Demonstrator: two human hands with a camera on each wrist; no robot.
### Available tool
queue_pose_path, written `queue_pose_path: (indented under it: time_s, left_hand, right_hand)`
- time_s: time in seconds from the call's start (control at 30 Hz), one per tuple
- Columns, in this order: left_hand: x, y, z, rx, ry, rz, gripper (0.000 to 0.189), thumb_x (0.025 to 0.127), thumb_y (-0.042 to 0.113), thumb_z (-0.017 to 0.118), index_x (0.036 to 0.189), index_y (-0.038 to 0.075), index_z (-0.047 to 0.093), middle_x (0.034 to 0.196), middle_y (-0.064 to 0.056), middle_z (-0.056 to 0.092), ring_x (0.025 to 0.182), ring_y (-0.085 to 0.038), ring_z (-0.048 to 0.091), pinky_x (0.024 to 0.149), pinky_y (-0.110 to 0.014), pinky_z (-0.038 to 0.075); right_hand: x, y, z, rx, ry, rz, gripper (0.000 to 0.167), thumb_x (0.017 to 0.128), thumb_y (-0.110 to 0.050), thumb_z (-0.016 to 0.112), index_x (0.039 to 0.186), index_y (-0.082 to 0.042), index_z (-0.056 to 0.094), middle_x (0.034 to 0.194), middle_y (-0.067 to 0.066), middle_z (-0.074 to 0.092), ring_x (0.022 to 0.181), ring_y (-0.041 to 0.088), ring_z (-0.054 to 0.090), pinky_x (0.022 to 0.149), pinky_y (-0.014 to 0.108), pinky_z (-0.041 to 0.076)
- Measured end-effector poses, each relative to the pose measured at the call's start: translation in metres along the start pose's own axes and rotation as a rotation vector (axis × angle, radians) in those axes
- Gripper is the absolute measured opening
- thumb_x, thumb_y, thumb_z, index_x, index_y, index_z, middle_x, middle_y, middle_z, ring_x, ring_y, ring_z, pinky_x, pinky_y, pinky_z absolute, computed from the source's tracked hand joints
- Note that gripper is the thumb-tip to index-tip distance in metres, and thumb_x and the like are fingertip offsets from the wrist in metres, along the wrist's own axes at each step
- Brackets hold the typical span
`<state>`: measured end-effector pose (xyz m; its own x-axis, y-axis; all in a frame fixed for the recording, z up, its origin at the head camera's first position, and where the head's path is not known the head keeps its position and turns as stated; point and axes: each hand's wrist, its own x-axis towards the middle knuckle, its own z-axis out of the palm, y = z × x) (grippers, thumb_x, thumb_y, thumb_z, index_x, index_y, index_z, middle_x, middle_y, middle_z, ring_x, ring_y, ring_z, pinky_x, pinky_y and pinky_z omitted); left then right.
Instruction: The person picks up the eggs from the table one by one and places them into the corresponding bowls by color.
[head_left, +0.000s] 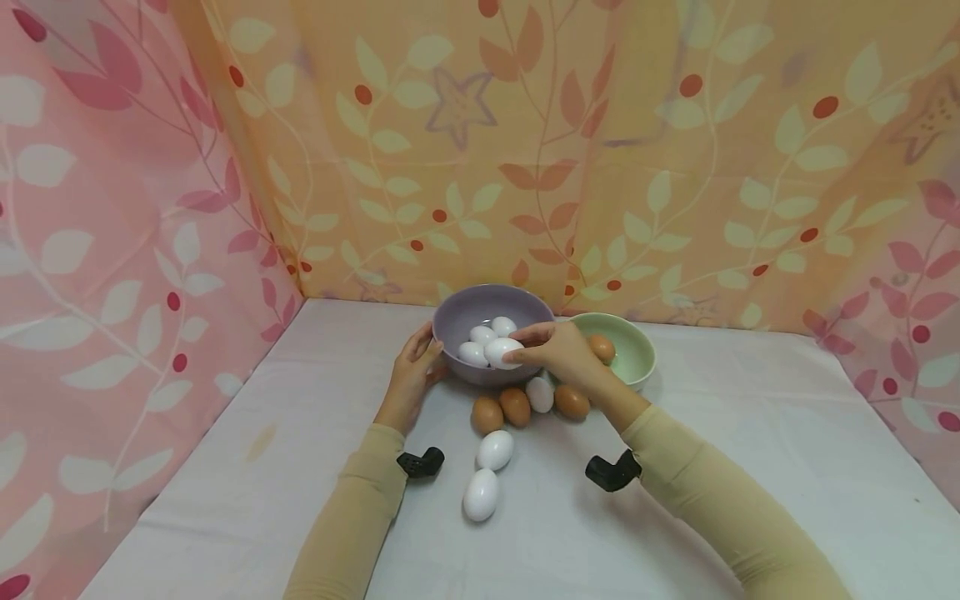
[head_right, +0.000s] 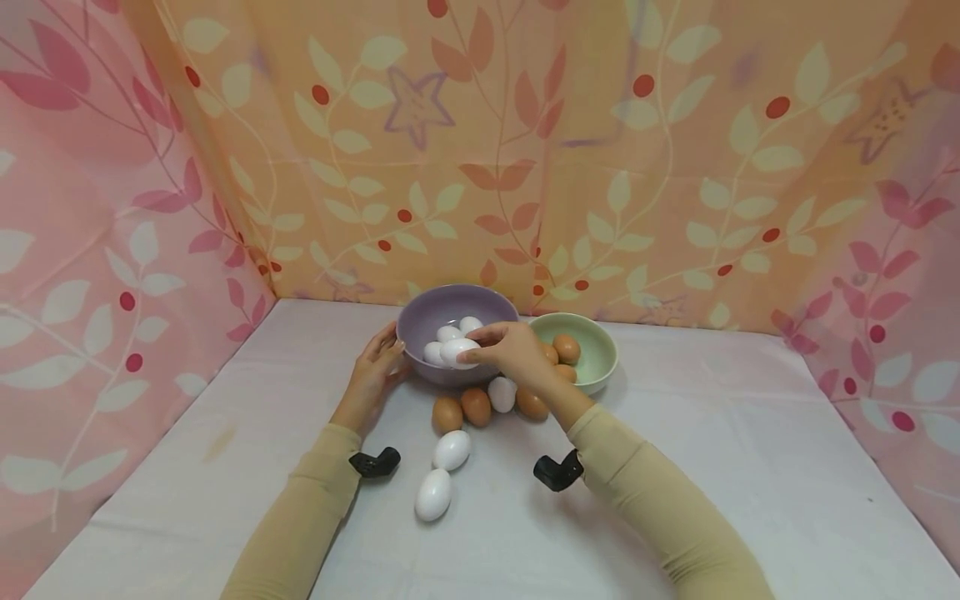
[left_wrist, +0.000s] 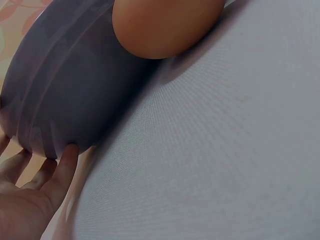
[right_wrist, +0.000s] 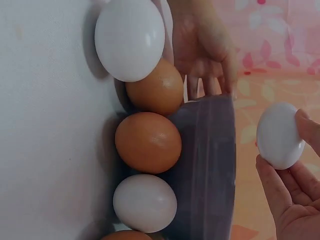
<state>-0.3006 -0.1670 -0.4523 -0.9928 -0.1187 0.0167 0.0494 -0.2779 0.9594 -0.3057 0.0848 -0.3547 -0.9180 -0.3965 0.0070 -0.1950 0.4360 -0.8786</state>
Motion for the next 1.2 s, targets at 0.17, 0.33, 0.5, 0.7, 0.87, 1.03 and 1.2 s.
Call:
queue_pose_path:
  time_s: [0.17,0.33,0.5,0.7,0.87,1.03,1.2]
  left_hand:
    - [0.0,0.0,0.0,-0.009,-0.002,0.005,0.051,0.103,0.015,0.054,0.152,0.016,0.04,0.16,-0.004,0.037,0.143,-0.025,0.04,0.112,-0.055,0.041]
    - [0.0,0.0,0.001,-0.006,0.01,-0.004,0.051,0.102,0.015,0.055,0.152,0.017,0.041,0.16,-0.003,0.037,0.144,-0.024,0.039,0.112,-0.055,0.041]
    - [0.001,0.0,0.001,-0.006,0.019,-0.018,0.05,0.102,0.016,0.055,0.151,0.019,0.042,0.16,-0.002,0.038,0.144,-0.023,0.039,0.112,-0.053,0.041]
    - [0.001,-0.001,-0.001,0.0,0.008,-0.011,0.051,0.102,0.017,0.055,0.151,0.019,0.042,0.16,-0.002,0.038,0.144,-0.023,0.04,0.112,-0.053,0.041]
    - [-0.001,-0.002,-0.002,0.007,0.009,-0.012,0.051,0.102,0.018,0.056,0.151,0.019,0.042,0.159,-0.003,0.039,0.143,-0.023,0.04,0.113,-0.054,0.04]
    - [-0.001,-0.002,-0.002,0.002,0.004,-0.012,0.051,0.102,0.018,0.056,0.151,0.019,0.041,0.16,-0.003,0.038,0.144,-0.023,0.039,0.113,-0.054,0.04]
    - [0.001,-0.001,-0.001,-0.003,0.005,-0.015,0.051,0.102,0.018,0.056,0.151,0.019,0.042,0.16,-0.002,0.038,0.144,-0.022,0.038,0.113,-0.053,0.04]
  right_hand:
    - [0.014,0.002,0.005,-0.087,-0.017,0.008,0.05,0.076,-0.042,0.084,0.119,-0.018,0.073,0.115,0.0,0.075,0.11,0.016,0.064,0.094,0.032,0.053]
    - [0.028,0.005,0.011,-0.097,-0.006,0.02,0.047,0.076,-0.037,0.086,0.116,-0.014,0.075,0.112,0.004,0.075,0.105,0.016,0.064,0.087,0.027,0.052]
    - [0.04,0.009,0.018,-0.098,0.008,0.0,0.043,0.075,-0.03,0.087,0.111,-0.008,0.076,0.105,0.008,0.077,0.096,0.014,0.063,0.079,0.02,0.05]
    - [0.05,0.012,0.025,-0.178,0.015,0.014,0.04,0.072,-0.032,0.09,0.103,-0.011,0.079,0.097,0.005,0.078,0.086,0.011,0.062,0.074,0.019,0.049]
    - [0.056,0.016,0.028,-0.222,0.006,0.022,0.038,0.07,-0.034,0.09,0.1,-0.012,0.08,0.094,0.003,0.078,0.081,0.01,0.062,0.07,0.018,0.049]
    - [0.059,0.016,0.03,-0.256,-0.006,-0.015,0.037,0.069,-0.031,0.091,0.098,-0.011,0.08,0.092,0.003,0.079,0.081,0.009,0.063,0.07,0.017,0.05]
    - [0.062,0.015,0.033,-0.294,-0.004,-0.029,0.036,0.068,-0.026,0.092,0.097,-0.008,0.08,0.09,0.004,0.079,0.083,0.009,0.063,0.071,0.016,0.049]
